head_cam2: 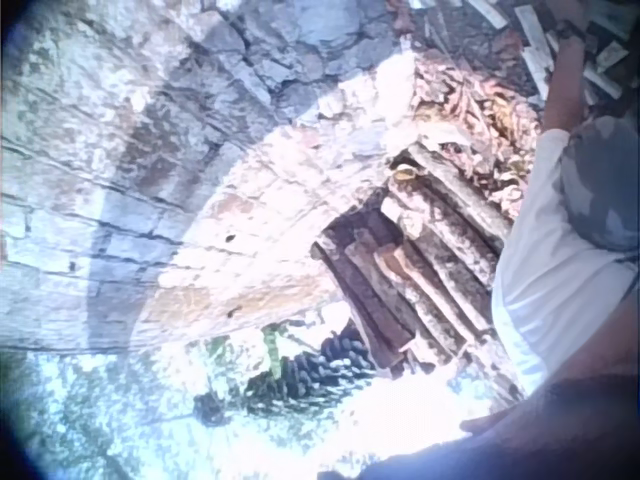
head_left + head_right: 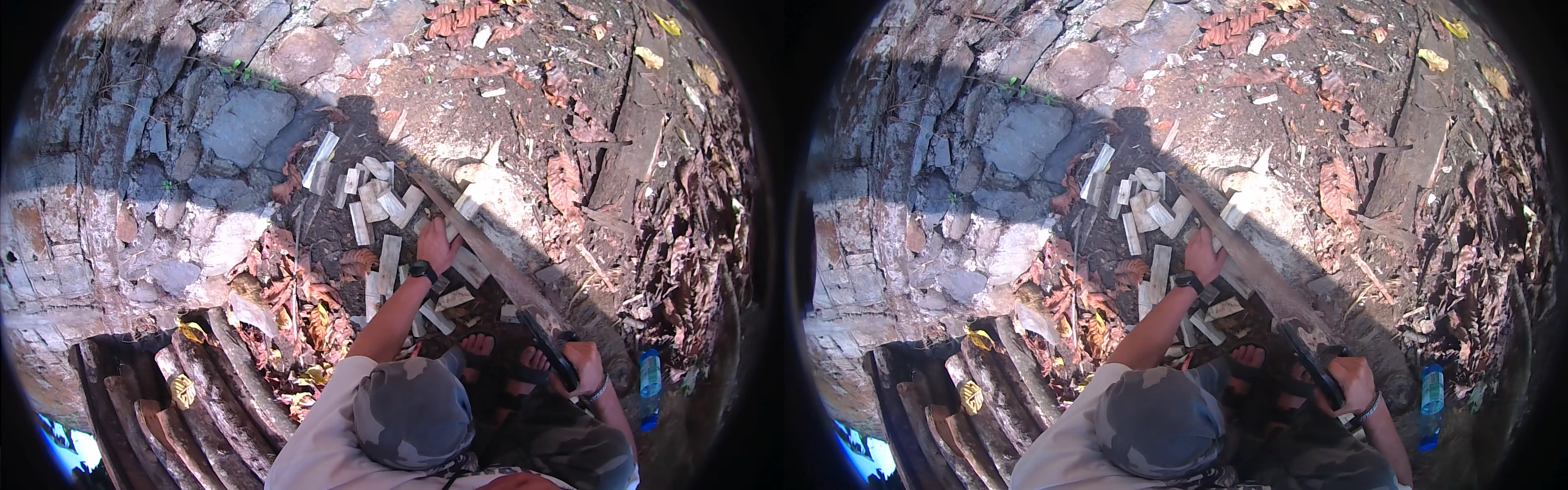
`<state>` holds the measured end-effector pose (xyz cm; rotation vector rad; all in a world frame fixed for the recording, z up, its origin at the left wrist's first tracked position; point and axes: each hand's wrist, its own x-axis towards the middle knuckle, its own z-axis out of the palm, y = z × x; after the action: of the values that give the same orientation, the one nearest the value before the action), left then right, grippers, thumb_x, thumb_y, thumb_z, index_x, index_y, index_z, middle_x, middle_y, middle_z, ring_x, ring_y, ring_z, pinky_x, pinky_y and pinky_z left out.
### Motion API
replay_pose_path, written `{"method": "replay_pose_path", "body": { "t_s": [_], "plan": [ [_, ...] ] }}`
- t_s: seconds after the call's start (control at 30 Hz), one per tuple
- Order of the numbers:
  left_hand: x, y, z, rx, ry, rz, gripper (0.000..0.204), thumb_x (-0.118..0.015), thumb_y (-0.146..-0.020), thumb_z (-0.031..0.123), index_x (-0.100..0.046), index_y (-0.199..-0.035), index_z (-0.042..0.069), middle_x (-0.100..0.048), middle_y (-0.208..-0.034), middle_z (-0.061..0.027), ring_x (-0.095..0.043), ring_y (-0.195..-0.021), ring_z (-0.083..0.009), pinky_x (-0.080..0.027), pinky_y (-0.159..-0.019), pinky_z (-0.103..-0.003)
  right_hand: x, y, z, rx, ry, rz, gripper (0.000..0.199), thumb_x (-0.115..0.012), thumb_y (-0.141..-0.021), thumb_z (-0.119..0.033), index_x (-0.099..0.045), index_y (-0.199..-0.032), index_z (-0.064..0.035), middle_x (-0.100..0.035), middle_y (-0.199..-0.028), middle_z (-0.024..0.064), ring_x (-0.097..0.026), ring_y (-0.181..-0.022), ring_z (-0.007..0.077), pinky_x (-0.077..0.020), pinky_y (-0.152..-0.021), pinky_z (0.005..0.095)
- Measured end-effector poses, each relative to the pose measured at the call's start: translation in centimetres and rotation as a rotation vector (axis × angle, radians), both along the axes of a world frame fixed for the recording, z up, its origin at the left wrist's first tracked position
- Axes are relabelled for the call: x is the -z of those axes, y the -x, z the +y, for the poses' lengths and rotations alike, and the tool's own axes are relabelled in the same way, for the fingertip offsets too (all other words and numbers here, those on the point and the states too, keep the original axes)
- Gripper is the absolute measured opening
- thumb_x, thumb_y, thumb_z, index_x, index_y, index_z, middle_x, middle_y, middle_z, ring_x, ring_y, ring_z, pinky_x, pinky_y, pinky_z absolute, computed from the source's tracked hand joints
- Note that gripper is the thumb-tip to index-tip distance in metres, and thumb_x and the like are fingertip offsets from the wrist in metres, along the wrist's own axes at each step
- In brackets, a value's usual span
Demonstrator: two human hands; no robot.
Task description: The person sits on the ground and uses a machete to chop small pieces of light-colored wood into smaller fragments. The person repeatedly picks up wood pieces, positions them on the ground, and strikes them with the machete to split them.
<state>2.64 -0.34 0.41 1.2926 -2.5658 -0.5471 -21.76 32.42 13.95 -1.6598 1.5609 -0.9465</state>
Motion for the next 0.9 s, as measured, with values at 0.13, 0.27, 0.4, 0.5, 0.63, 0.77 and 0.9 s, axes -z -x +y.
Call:
{"method": "replay_pose_path", "body": {
  "t_s": [0.13,0.27,0.4,0.5,0.63,0.77,0.9],
  "plan": [
    [1.3,-0.8,-0.5,0.008,0.036,0.034,0.044,-0.076,-0.078,0.022,-0.048,-0.103,-0.001,-0.06,-0.094,-0.0236,-0.058,-0.091,-0.0442,-0.046,-0.081,-0.052,-0.1,-1.2,-5.3,-0.068,-0.044,-0.015,0.028,-0.074,-0.066,-0.021,-0.051,-0.072,-0.0066,-0.053,-0.064,0.0106,-0.059,-0.059,0.0338,-0.0478,-0.053,0.0424],
    [1.1,-0.8,-0.5,-0.003,0.009,0.02,0.045,-0.076,-0.076,0.02,-0.049,-0.105,-0.002,-0.06,-0.095,-0.0231,-0.058,-0.092,-0.0442,-0.045,-0.082,-0.052,1.1,-2.2,-6.7,-0.026,0.032,-0.037,0.028,-0.075,-0.067,-0.02,-0.052,-0.075,-0.0052,-0.054,-0.066,0.0125,-0.059,-0.061,0.0352,-0.0488,-0.056,0.0435],
    [0.5,-0.1,0.1,0.11,0.036,-0.07,0.046,-0.076,-0.075,0.017,-0.049,-0.107,-0.002,-0.06,-0.097,-0.0231,-0.057,-0.096,-0.0446,-0.045,-0.085,-0.052,1.9,-3.0,-3.4,-0.003,-0.009,-0.073,0.027,-0.074,-0.067,-0.019,-0.053,-0.076,-0.005,-0.053,-0.066,0.013,-0.06,-0.061,0.0353,-0.0488,-0.056,0.0437],
    [1.3,0.1,0.5,0.029,0.025,-0.028,0.047,-0.077,-0.075,0.016,-0.049,-0.107,-0.003,-0.059,-0.097,-0.0234,-0.056,-0.097,-0.0452,-0.045,-0.087,-0.052,1.8,-3.5,-4.2,-0.007,0.022,-0.025,0.026,-0.074,-0.068,-0.02,-0.054,-0.076,-0.0052,-0.054,-0.067,0.0129,-0.06,-0.061,0.0351,-0.049,-0.056,0.0429],
    [2.6,-0.7,0.5,-0.138,-0.029,0.004,0.046,-0.076,-0.077,0.017,-0.048,-0.107,-0.004,-0.06,-0.098,-0.0257,-0.057,-0.097,-0.047,-0.045,-0.086,-0.053,0.5,-1.0,-7.5,0.006,0.058,-0.01,0.023,-0.073,-0.07,-0.019,-0.057,-0.079,-0.0053,-0.055,-0.068,0.0124,-0.059,-0.061,0.035,-0.0487,-0.056,0.0426],
    [1.1,-0.3,0.4,-0.119,-0.038,0.097,0.047,-0.076,-0.079,0.02,-0.047,-0.107,-0.003,-0.062,-0.099,-0.0293,-0.059,-0.096,-0.0481,-0.047,-0.082,-0.055,0.7,0.5,-6.8,0.111,0.116,-0.014,0.023,-0.073,-0.072,-0.018,-0.062,-0.087,-0.004,-0.059,-0.072,0.0127,-0.06,-0.064,0.037,-0.0496,-0.059,0.0427],
    [-2.0,0.9,0.6,-0.119,-0.11,-0.06,0.051,-0.075,-0.083,0.034,-0.049,-0.11,-0.001,-0.066,-0.097,-0.029,-0.064,-0.089,-0.0474,-0.051,-0.075,-0.055,2.2,-1.3,-3.6,0.256,0.119,-0.17,0.023,-0.073,-0.071,-0.015,-0.063,-0.086,-0.0015,-0.06,-0.073,0.014,-0.061,-0.065,0.0361,-0.0497,-0.061,0.0409]
  ]
}}
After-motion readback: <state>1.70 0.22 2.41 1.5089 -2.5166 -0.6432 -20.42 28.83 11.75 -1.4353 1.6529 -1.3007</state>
